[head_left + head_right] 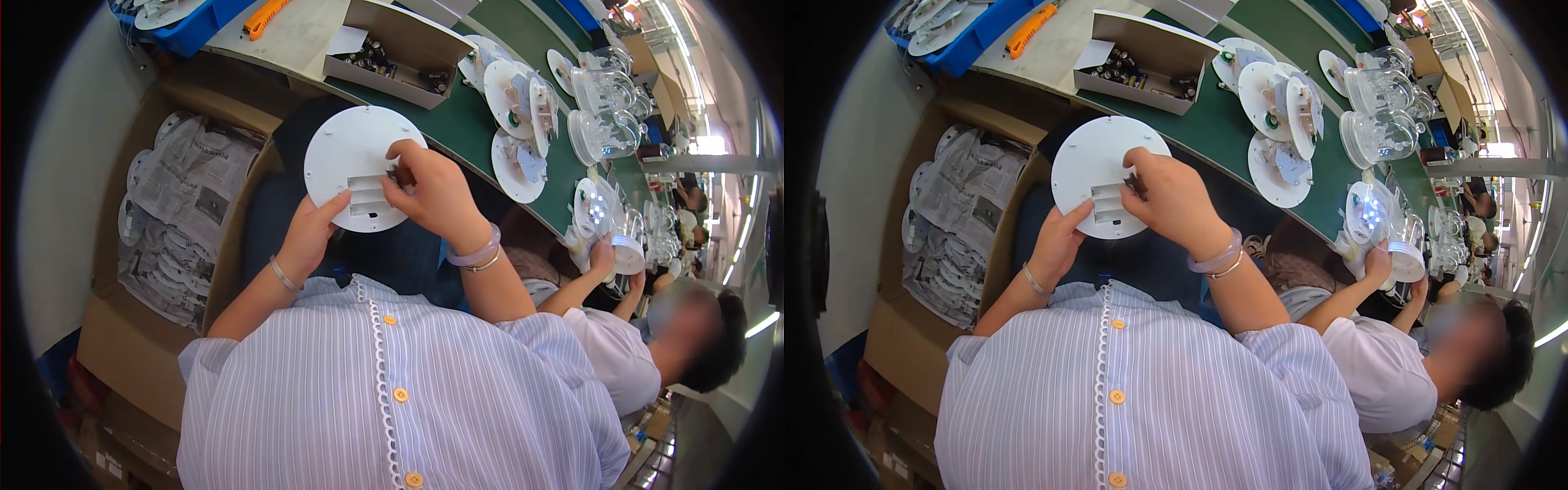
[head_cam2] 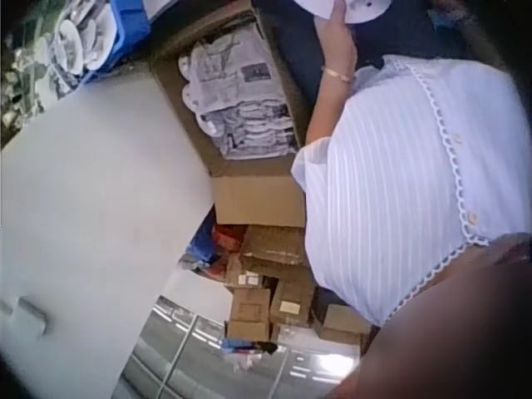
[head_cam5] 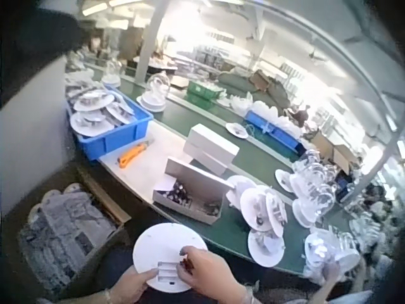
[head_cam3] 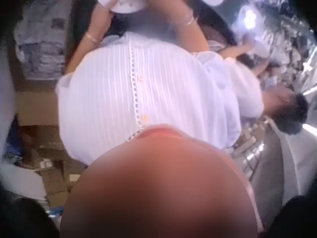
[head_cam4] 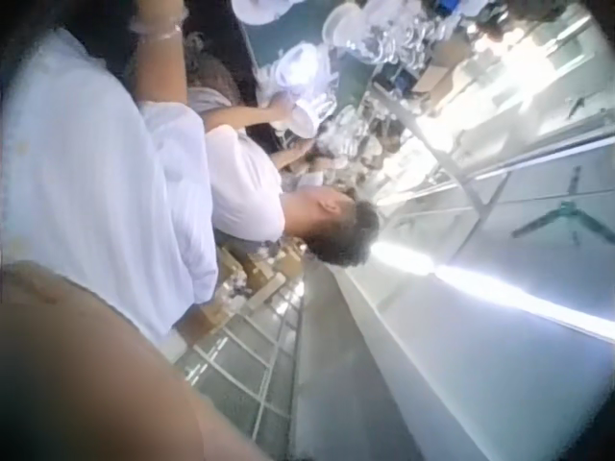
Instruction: The recorder is inserting batteries into circular lighting fixture components on an assembly line.
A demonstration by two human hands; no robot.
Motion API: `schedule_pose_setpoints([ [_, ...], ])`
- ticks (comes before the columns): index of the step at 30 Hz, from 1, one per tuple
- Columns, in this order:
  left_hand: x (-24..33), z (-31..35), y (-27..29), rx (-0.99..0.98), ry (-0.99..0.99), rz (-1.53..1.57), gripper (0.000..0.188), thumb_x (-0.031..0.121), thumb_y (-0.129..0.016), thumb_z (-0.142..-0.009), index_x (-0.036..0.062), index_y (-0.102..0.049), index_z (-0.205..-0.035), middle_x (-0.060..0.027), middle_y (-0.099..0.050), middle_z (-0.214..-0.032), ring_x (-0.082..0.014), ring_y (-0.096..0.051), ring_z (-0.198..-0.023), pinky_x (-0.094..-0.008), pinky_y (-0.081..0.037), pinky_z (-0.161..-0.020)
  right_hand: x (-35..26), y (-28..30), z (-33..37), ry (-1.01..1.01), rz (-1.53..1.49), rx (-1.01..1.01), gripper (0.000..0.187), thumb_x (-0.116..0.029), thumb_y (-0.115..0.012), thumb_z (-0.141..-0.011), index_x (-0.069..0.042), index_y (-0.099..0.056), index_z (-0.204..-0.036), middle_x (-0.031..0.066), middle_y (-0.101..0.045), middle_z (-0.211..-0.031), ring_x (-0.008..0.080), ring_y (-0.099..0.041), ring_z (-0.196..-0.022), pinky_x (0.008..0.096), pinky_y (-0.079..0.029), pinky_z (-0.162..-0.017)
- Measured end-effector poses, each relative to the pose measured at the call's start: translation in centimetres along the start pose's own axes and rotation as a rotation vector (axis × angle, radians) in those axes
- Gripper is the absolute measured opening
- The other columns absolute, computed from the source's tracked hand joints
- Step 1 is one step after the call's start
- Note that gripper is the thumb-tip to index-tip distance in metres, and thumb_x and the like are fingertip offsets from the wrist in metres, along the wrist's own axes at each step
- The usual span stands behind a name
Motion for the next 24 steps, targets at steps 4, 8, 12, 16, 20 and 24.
schedule_pose_setpoints([
  [4,0.0,0.1,-0.2,0.025,0.02,0.057,0.037,0.017,-0.049,-0.09,0.001,-0.042,-0.123,-0.0105,-0.053,-0.116,-0.0183,-0.053,-0.106,-0.0326,-0.044,-0.09,-0.4,-0.6,-0.2,0.158,0.082,0.054,0.024,-0.016,-0.067,-0.071,-0.006,-0.056,-0.091,0.0094,-0.059,-0.08,0.0255,-0.056,-0.075,0.0336,-0.044,-0.071],
  [8,0.2,0.0,0.0,0.061,0.038,0.06,0.037,0.019,-0.049,-0.09,0.0014,-0.043,-0.122,-0.0101,-0.054,-0.115,-0.0178,-0.055,-0.103,-0.0328,-0.046,-0.087,-0.3,-1.0,0.6,0.284,0.163,0.034,0.018,-0.013,-0.065,-0.072,-0.007,-0.06,-0.087,0.0069,-0.058,-0.085,0.0243,-0.055,-0.082,0.0344,-0.043,-0.077],
  [12,0.0,-0.2,-0.1,0.037,0.059,-0.03,0.036,0.019,-0.05,-0.09,0.0012,-0.044,-0.121,-0.01,-0.055,-0.112,-0.0171,-0.057,-0.1,-0.0322,-0.048,-0.083,-0.3,-1.3,1.0,0.31,0.178,0.063,0.013,-0.011,-0.064,-0.073,-0.006,-0.061,-0.085,0.0064,-0.059,-0.086,0.024,-0.055,-0.082,0.035,-0.042,-0.078],
  [16,-0.2,0.0,-0.4,0.005,0.07,-0.022,0.035,0.018,-0.05,-0.09,0.0006,-0.046,-0.119,-0.0098,-0.056,-0.111,-0.0167,-0.057,-0.099,-0.032,-0.048,-0.083,0.1,-1.2,0.7,0.311,0.172,0.1,0.014,-0.011,-0.064,-0.073,-0.006,-0.062,-0.086,0.0068,-0.06,-0.086,0.0242,-0.055,-0.083,0.0349,-0.042,-0.078],
  [20,-0.1,0.2,-0.7,-0.001,0.084,-0.006,0.035,0.018,-0.05,-0.09,0.0002,-0.046,-0.119,-0.0099,-0.056,-0.111,-0.0168,-0.057,-0.1,-0.032,-0.048,-0.084,0.2,-1.3,0.6,0.303,0.126,0.068,0.015,-0.012,-0.064,-0.072,-0.006,-0.062,-0.086,0.0077,-0.059,-0.088,0.0258,-0.054,-0.085,0.0354,-0.042,-0.08],
  [24,0.2,0.3,-0.9,-0.027,0.062,0.077,0.036,0.018,-0.05,-0.09,0.0001,-0.045,-0.121,-0.0108,-0.055,-0.113,-0.0181,-0.057,-0.102,-0.0327,-0.048,-0.085,0.1,-1.0,0.8,0.338,0.146,0.173,0.028,-0.014,-0.068,-0.07,-0.005,-0.059,-0.094,0.0114,-0.056,-0.097,0.03,-0.051,-0.093,0.0364,-0.04,-0.083],
])
Point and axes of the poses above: each hand's wrist, its own z-axis away from the middle knuckle, its own y-axis out of the back of the hand, x = y × z, the point moved 1 cm from there along -z, towards the middle knuckle
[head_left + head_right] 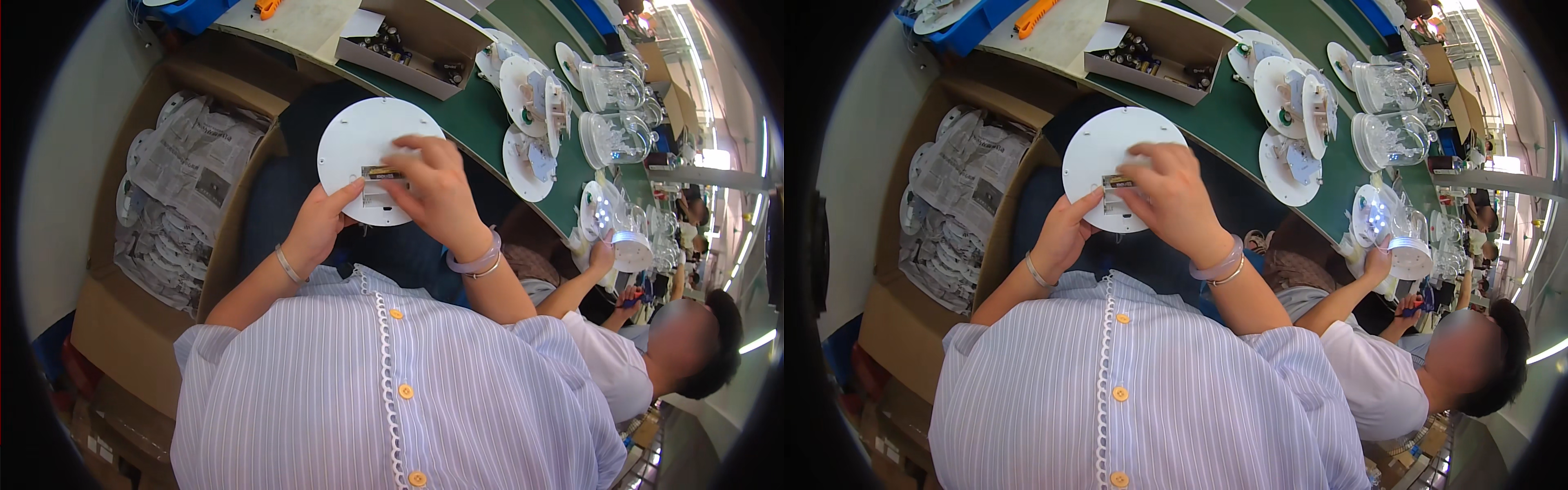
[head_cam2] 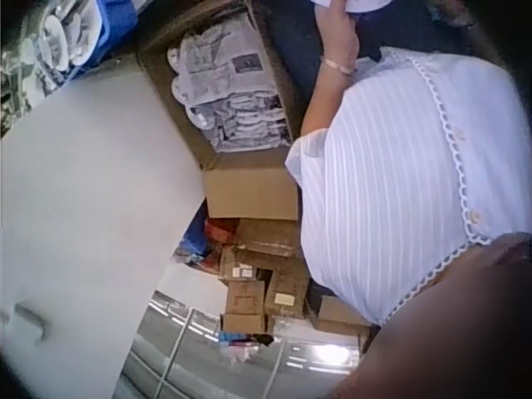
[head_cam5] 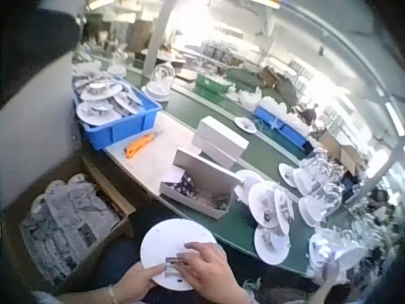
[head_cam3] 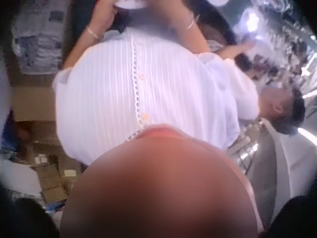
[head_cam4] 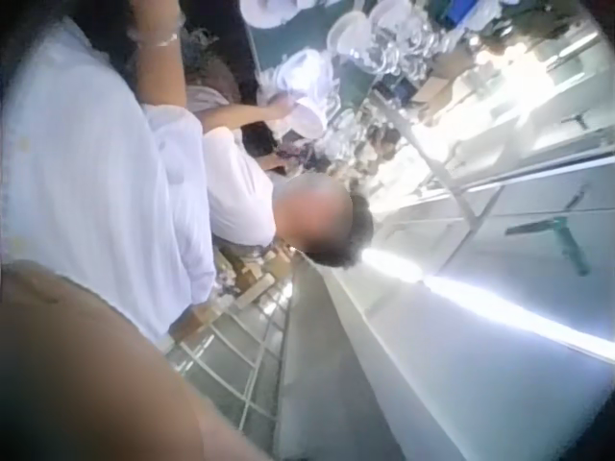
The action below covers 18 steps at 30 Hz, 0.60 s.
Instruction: The recorder is inserting batteries into circular lighting fixture components on an assembly line.
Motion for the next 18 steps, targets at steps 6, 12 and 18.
schedule_pose_setpoints([
  [6,0.4,0.0,0.3,0.076,-0.046,-0.057,0.038,0.018,-0.05,-0.09,0.0009,-0.042,-0.123,-0.0117,-0.053,-0.117,-0.0181,-0.055,-0.105,-0.0316,-0.046,-0.088,1.7,0.3,0.4,-0.691,-0.679,0.217,0.057,-0.016,-0.069,-0.073,0.005,-0.04,-0.118,0.0169,-0.049,-0.111,0.0246,-0.051,-0.101,0.0334,-0.041,-0.086],
  [12,-0.3,0.1,0.2,0.02,-0.133,-0.109,0.039,0.018,-0.051,-0.09,0.0016,-0.042,-0.125,-0.0099,-0.053,-0.119,-0.0162,-0.05,-0.109,-0.0279,-0.039,-0.093,1.8,-1.1,1.0,-0.825,-1.012,0.101,0.061,-0.014,-0.07,-0.073,0.007,-0.037,-0.12,0.0177,-0.053,-0.11,0.0212,-0.053,-0.102,0.0315,-0.043,-0.087],
  [18,-0.5,0.3,0.6,0.048,-0.224,-0.264,0.039,0.017,-0.052,-0.09,-0.0007,-0.043,-0.124,-0.0082,-0.053,-0.118,-0.0138,-0.048,-0.109,-0.0266,-0.037,-0.093,1.9,-2.5,1.0,-0.802,-0.994,0.146,0.06,-0.011,-0.071,-0.072,0.005,-0.038,-0.119,0.0159,-0.053,-0.108,0.0208,-0.054,-0.099,0.0308,-0.043,-0.086],
])
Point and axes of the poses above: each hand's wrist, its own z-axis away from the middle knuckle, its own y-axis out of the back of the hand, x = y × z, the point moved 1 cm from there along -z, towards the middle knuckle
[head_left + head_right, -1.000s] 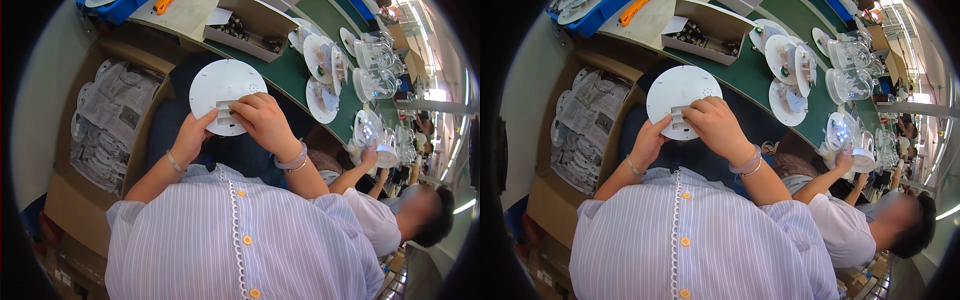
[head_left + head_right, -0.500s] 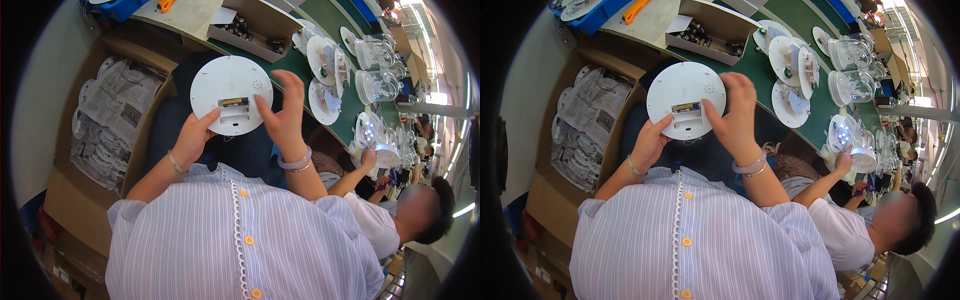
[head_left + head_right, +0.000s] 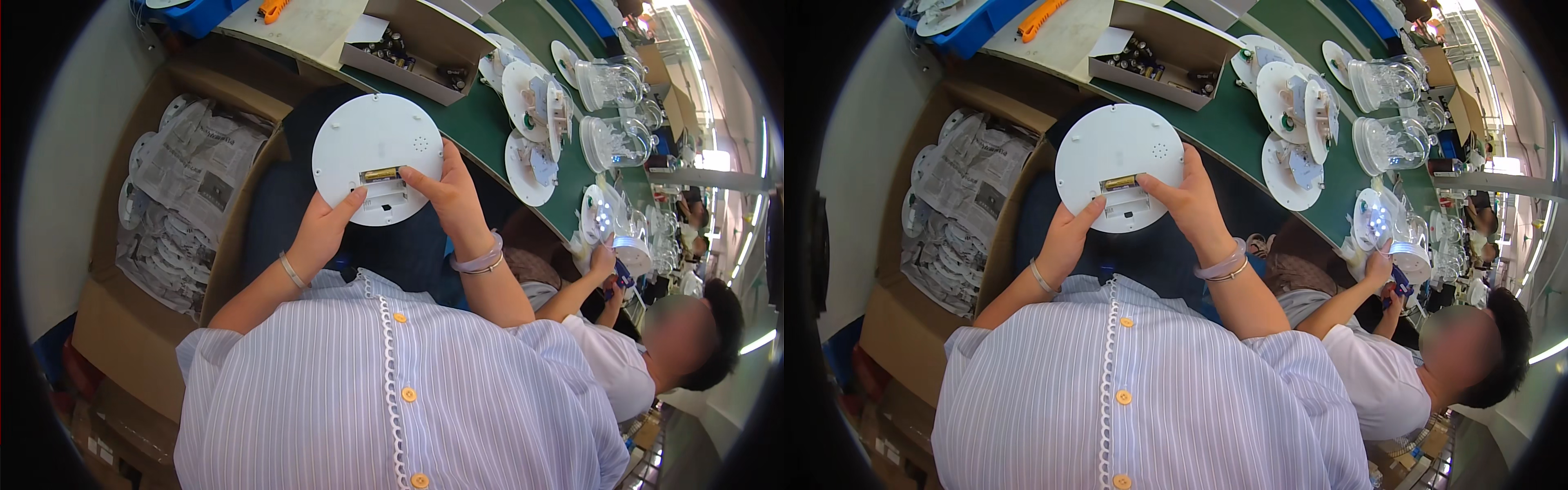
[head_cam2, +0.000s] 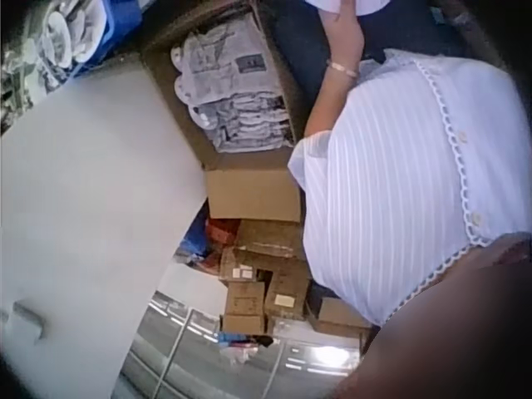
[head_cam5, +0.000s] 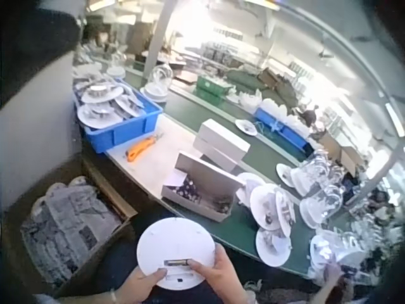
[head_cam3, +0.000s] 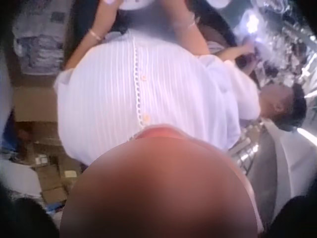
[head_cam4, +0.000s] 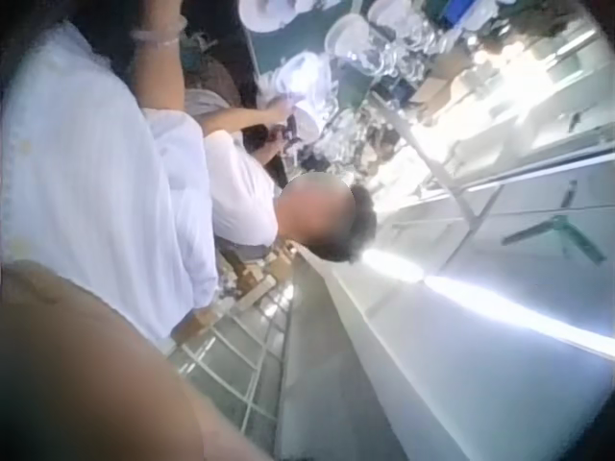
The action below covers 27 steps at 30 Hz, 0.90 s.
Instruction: The recorder is inserting batteries into circular lighting fixture components on an assembly line.
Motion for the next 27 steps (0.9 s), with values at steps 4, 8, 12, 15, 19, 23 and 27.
schedule_pose_setpoints([
  [4,-0.3,0.1,0.2,0.014,-0.014,-0.041,0.04,0.016,-0.053,-0.089,-0.0013,-0.042,-0.124,-0.0086,-0.052,-0.118,-0.0142,-0.049,-0.108,-0.027,-0.037,-0.093,0.3,-0.6,-0.1,0.079,0.149,0.065,0.054,-0.01,-0.071,-0.071,0.005,-0.04,-0.113,0.0163,-0.056,-0.101,0.0209,-0.058,-0.09,0.0309,-0.048,-0.077],
  [8,-0.2,-0.6,1.0,0.027,0.02,0.05,0.04,0.014,-0.053,-0.089,-0.0012,-0.042,-0.124,-0.0095,-0.052,-0.119,-0.0162,-0.049,-0.109,-0.0282,-0.038,-0.093,-0.1,-0.7,-0.5,0.055,0.263,0.048,0.055,-0.012,-0.071,-0.071,0.006,-0.039,-0.113,0.0185,-0.055,-0.102,0.0227,-0.055,-0.096,0.0329,-0.046,-0.082],
  [12,0.3,-1.7,2.1,0.027,0.04,0.326,0.039,0.013,-0.051,-0.089,-0.0012,-0.042,-0.125,-0.0106,-0.051,-0.121,-0.0194,-0.049,-0.111,-0.0306,-0.038,-0.095,-1.5,-1.2,-3.3,0.429,0.562,0.158,0.05,-0.015,-0.068,-0.073,0.003,-0.042,-0.112,0.0164,-0.054,-0.098,0.0274,-0.051,-0.099,0.0345,-0.042,-0.083],
  [15,0.6,-1.8,2.8,0.07,0.01,0.307,0.04,0.013,-0.049,-0.09,-0.0014,-0.041,-0.126,-0.0108,-0.05,-0.123,-0.0205,-0.049,-0.113,-0.0322,-0.037,-0.096,-3.6,-0.5,-7.6,0.801,0.92,0.277,0.02,-0.013,-0.063,-0.072,-0.003,-0.059,-0.089,0.0142,-0.056,-0.09,0.0325,-0.051,-0.087,0.0394,-0.042,-0.073],
  [19,0.7,-1.5,3.2,0.125,0.01,0.342,0.04,0.014,-0.053,-0.088,-0.0009,-0.043,-0.124,-0.0108,-0.051,-0.122,-0.0183,-0.049,-0.112,-0.0307,-0.037,-0.095,-5.5,-0.2,-13.7,0.343,1.186,0.19,0.023,-0.023,-0.065,-0.073,-0.003,-0.065,-0.085,0.0173,-0.063,-0.084,0.0316,-0.06,-0.082,0.0386,-0.047,-0.073],
  [23,0.8,-1.2,3.3,0.142,-0.001,0.335,0.04,0.014,-0.053,-0.088,-0.001,-0.043,-0.124,-0.0106,-0.051,-0.122,-0.0181,-0.048,-0.113,-0.0309,-0.037,-0.096,-5.6,-0.2,-17.5,-0.039,1.402,0.082,0.038,-0.031,-0.071,-0.069,-0.001,-0.066,-0.092,0.0203,-0.063,-0.092,0.0336,-0.061,-0.088,0.0381,-0.049,-0.079],
  [27,1.0,-1.2,3.6,0.131,0.009,0.322,0.042,0.013,-0.05,-0.089,-0.0012,-0.039,-0.127,-0.0108,-0.048,-0.125,-0.02,-0.047,-0.115,-0.0331,-0.036,-0.098,-4.7,0.4,-18.6,-0.014,1.329,0.013,0.047,-0.033,-0.073,-0.066,0.003,-0.064,-0.095,0.0218,-0.063,-0.095,0.0338,-0.06,-0.089,0.0378,-0.047,-0.081],
])
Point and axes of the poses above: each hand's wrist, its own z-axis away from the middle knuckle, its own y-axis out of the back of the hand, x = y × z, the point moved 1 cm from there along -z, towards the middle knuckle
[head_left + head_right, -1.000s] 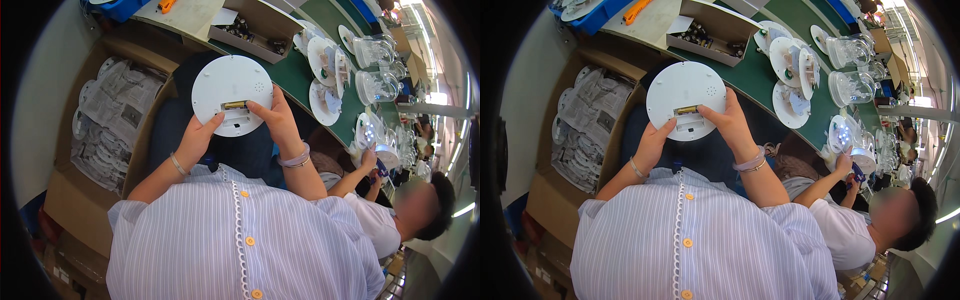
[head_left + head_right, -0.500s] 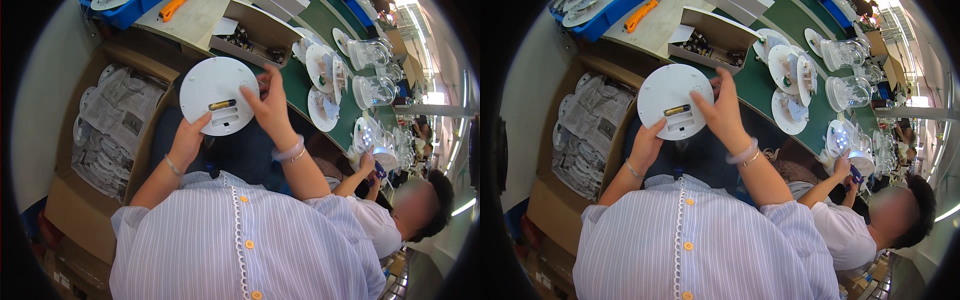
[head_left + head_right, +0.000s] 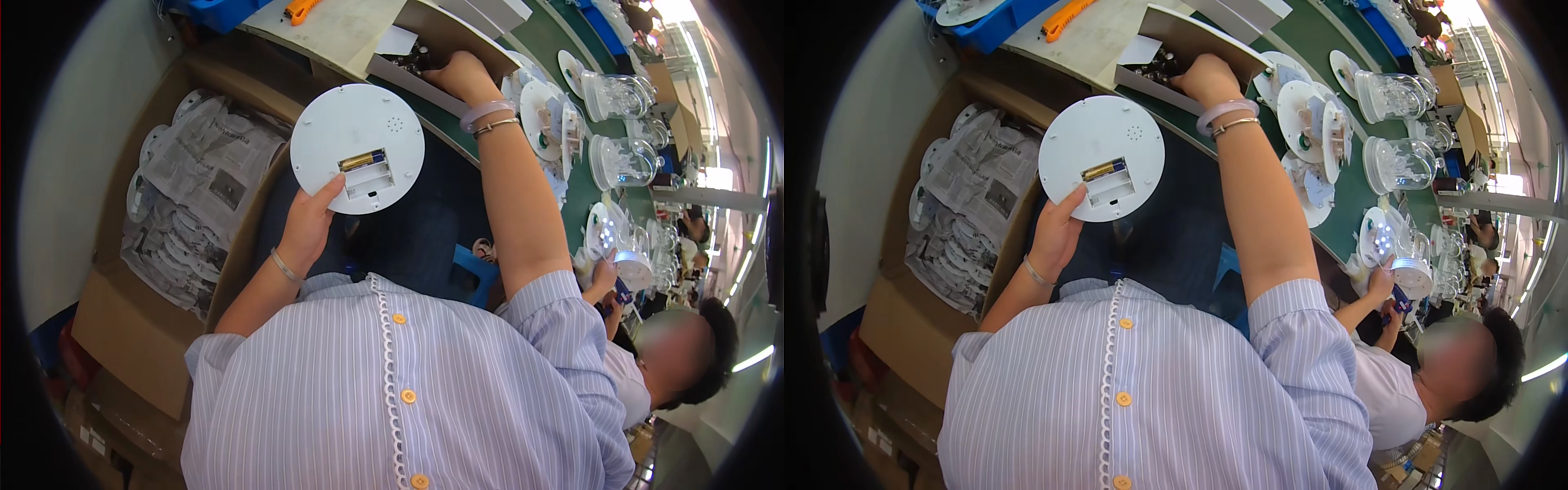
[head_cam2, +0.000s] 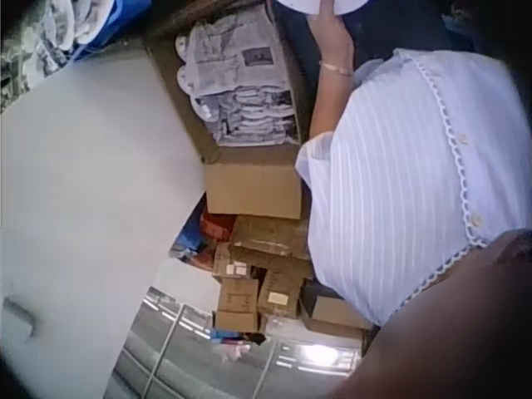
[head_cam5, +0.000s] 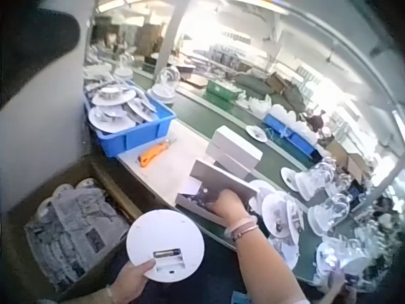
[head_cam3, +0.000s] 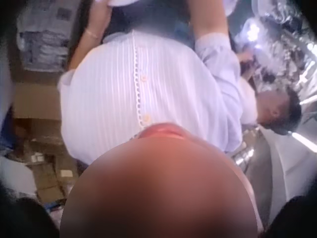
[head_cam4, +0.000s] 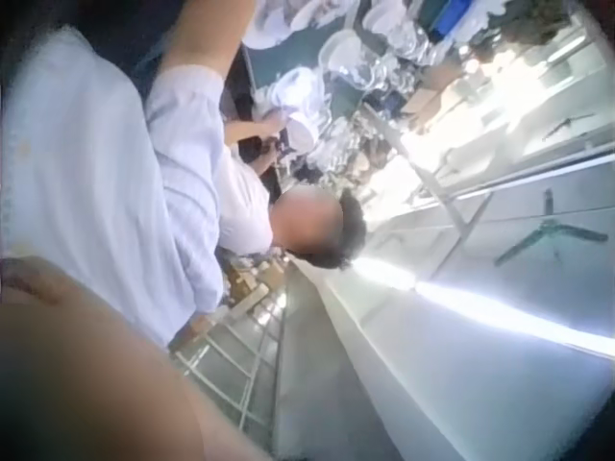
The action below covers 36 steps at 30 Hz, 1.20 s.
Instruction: The recorder is inserting batteries into circular lighting fixture components on an assembly line.
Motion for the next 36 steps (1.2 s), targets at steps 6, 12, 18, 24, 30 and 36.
schedule_pose_setpoints([
  [6,0.3,-0.7,0.0,0.002,-0.009,0.077,0.039,0.014,-0.053,-0.088,-0.001,-0.044,-0.123,-0.0108,-0.052,-0.12,-0.0178,-0.049,-0.111,-0.0303,-0.038,-0.095,0.1,0.4,2.0,0.045,-0.11,0.134,0.044,-0.028,-0.071,-0.068,0.003,-0.062,-0.097,0.0198,-0.064,-0.091,0.0286,-0.062,-0.082,0.0342,-0.048,-0.075],
  [12,0.4,-0.8,-0.3,0.016,-0.036,0.012,0.04,0.015,-0.047,-0.091,-0.0006,-0.038,-0.127,-0.0111,-0.049,-0.124,-0.0198,-0.049,-0.112,-0.0327,-0.04,-0.095,-1.8,1.0,10.7,0.335,-0.853,0.355,0.025,-0.008,-0.072,-0.068,0.0,-0.06,-0.089,0.0017,-0.061,-0.074,0.0069,-0.055,-0.066,0.021,-0.044,-0.057],
  [18,-0.1,-1.2,-1.6,-0.021,-0.055,0.053,0.038,0.018,-0.045,-0.093,0.0016,-0.039,-0.126,-0.0094,-0.051,-0.121,-0.0183,-0.05,-0.11,-0.032,-0.042,-0.093,-4.6,-1.9,15.7,0.55,-0.616,0.257,0.02,-0.009,-0.069,-0.069,-0.005,-0.062,-0.087,0.0087,-0.062,-0.081,0.0228,-0.059,-0.072,0.0319,-0.047,-0.063],
  [24,0.0,-0.6,-2.0,0.038,-0.066,0.052,0.036,0.022,-0.046,-0.093,0.0027,-0.042,-0.123,-0.0075,-0.052,-0.114,-0.0146,-0.053,-0.102,-0.0274,-0.045,-0.085,-5.1,-2.1,16.6,0.73,-0.482,0.284,0.021,-0.008,-0.066,-0.069,-0.007,-0.061,-0.089,0.0067,-0.061,-0.085,0.0248,-0.058,-0.08,0.0335,-0.047,-0.07],
  [30,0.7,-1.0,-1.9,0.075,-0.032,0.071,0.034,0.02,-0.049,-0.091,0.0037,-0.044,-0.121,-0.0069,-0.054,-0.113,-0.0149,-0.055,-0.101,-0.0288,-0.047,-0.084,-5.7,-2.6,17.1,0.774,-0.325,0.21,0.028,-0.007,-0.063,-0.07,-0.007,-0.059,-0.098,0.0085,-0.059,-0.096,0.0254,-0.055,-0.092,0.0348,-0.044,-0.081],
  [36,1.8,-0.3,-2.1,-0.068,-0.09,0.132,0.036,0.007,-0.057,-0.085,0.001,-0.047,-0.119,-0.0105,-0.056,-0.112,-0.0177,-0.058,-0.099,-0.0288,-0.05,-0.083,-2.7,-2.3,17.1,0.439,-0.523,0.529,0.054,-0.015,-0.066,-0.071,-0.001,-0.045,-0.119,0.0187,-0.046,-0.118,0.034,-0.046,-0.106,0.0396,-0.036,-0.093],
])
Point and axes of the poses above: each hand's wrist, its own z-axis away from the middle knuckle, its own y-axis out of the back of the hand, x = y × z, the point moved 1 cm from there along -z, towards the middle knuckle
